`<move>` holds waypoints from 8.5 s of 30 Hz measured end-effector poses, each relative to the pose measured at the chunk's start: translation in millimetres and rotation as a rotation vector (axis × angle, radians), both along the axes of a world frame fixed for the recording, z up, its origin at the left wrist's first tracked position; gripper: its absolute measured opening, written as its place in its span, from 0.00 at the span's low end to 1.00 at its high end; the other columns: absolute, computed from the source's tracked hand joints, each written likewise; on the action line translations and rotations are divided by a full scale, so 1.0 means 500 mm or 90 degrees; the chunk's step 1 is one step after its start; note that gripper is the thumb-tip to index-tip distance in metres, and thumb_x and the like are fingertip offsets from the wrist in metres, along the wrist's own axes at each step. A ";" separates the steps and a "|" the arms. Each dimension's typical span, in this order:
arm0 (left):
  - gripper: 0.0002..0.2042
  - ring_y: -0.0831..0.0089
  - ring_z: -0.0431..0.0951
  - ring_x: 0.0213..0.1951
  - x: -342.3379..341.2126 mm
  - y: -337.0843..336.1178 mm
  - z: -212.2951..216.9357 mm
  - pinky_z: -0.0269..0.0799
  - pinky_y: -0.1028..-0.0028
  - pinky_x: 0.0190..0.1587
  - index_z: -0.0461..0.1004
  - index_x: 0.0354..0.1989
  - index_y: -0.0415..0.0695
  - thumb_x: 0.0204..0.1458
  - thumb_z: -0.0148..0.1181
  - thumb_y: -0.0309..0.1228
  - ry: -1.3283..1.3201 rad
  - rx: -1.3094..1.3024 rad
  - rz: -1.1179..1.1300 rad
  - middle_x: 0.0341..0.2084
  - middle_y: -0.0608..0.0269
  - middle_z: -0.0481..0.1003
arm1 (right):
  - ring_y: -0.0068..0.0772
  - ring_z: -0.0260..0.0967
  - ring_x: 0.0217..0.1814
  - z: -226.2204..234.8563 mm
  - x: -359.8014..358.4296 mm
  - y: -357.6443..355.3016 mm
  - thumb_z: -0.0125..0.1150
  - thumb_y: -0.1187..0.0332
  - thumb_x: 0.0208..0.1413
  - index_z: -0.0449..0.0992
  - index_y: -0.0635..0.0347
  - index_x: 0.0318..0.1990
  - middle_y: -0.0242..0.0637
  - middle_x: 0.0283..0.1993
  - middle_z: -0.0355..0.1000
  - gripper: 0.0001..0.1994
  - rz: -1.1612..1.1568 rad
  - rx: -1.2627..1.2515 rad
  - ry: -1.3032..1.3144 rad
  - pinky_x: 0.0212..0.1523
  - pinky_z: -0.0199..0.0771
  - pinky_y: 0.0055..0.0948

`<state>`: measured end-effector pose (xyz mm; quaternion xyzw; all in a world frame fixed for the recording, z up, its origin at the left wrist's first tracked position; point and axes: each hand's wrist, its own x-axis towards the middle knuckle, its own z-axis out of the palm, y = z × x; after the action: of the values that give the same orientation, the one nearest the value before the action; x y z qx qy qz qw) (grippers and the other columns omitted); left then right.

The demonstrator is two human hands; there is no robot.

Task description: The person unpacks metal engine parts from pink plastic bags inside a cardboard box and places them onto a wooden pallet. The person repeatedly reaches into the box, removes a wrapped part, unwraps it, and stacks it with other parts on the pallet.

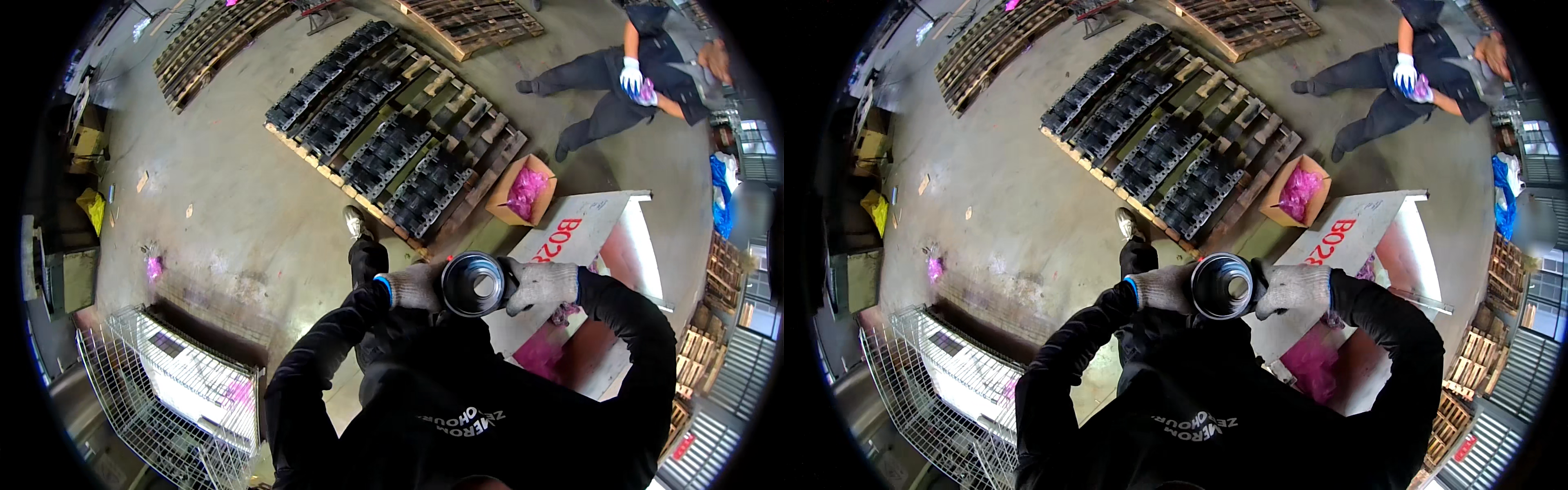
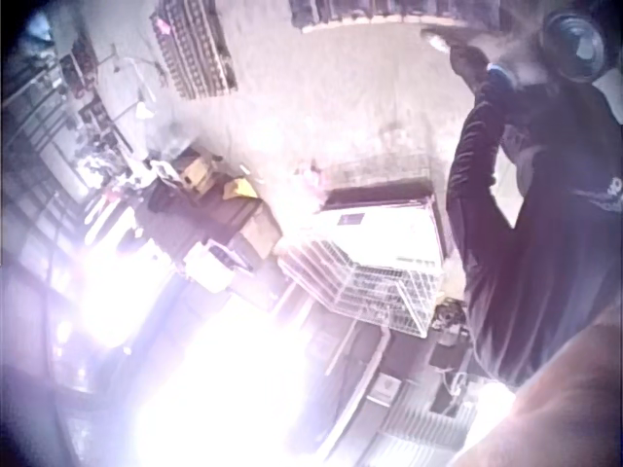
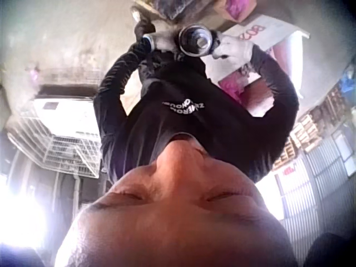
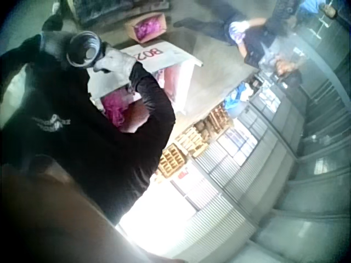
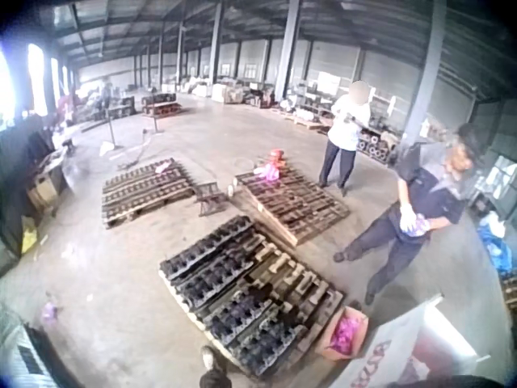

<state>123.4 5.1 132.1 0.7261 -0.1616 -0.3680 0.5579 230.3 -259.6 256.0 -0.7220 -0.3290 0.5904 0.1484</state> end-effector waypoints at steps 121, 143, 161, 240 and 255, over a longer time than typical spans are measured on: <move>0.18 0.57 0.81 0.46 0.424 -0.010 -0.911 0.78 0.66 0.48 0.75 0.54 0.40 0.53 0.56 0.21 0.325 -0.099 0.475 0.44 0.50 0.78 | 0.53 0.55 0.76 -1.420 1.041 0.393 0.82 0.54 0.35 0.36 0.73 0.75 0.63 0.74 0.54 0.68 -0.228 -0.206 -0.196 0.74 0.55 0.35; 0.18 0.49 0.80 0.46 0.434 -0.026 -0.914 0.76 0.56 0.49 0.75 0.52 0.44 0.54 0.60 0.35 0.295 0.092 0.425 0.44 0.49 0.79 | 0.52 0.54 0.76 -1.430 1.033 0.378 0.80 0.53 0.39 0.35 0.75 0.75 0.64 0.73 0.55 0.66 -0.224 -0.133 -0.207 0.74 0.55 0.36; 0.14 0.63 0.83 0.42 0.413 -0.020 -0.928 0.76 0.71 0.44 0.75 0.52 0.39 0.57 0.61 0.25 0.386 -0.022 0.637 0.41 0.53 0.80 | 0.47 0.49 0.77 -1.489 0.897 0.323 0.74 0.53 0.53 0.50 0.59 0.75 0.48 0.75 0.53 0.48 -0.956 0.022 0.082 0.74 0.54 0.45; 0.14 0.74 0.79 0.32 -0.568 0.123 -0.262 0.76 0.73 0.35 0.77 0.50 0.42 0.57 0.62 0.31 0.349 0.188 0.631 0.34 0.63 0.80 | 0.35 0.76 0.52 -0.451 -0.707 -0.425 0.60 0.78 0.53 0.76 0.63 0.57 0.42 0.52 0.77 0.21 -1.218 0.157 -0.341 0.50 0.77 0.31; 0.17 0.72 0.78 0.37 -0.469 -0.240 -0.267 0.76 0.71 0.40 0.75 0.54 0.41 0.59 0.62 0.34 0.264 0.092 0.338 0.39 0.62 0.79 | 0.29 0.77 0.51 -0.368 -1.053 -0.485 0.59 0.79 0.59 0.81 0.63 0.48 0.39 0.47 0.80 0.12 -1.358 0.110 -0.474 0.56 0.73 0.28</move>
<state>-111.1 -114.7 -1.2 0.6903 0.1761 -0.3602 0.6023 -296.3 -501.9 72.2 -0.7521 0.3911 -0.1137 0.5181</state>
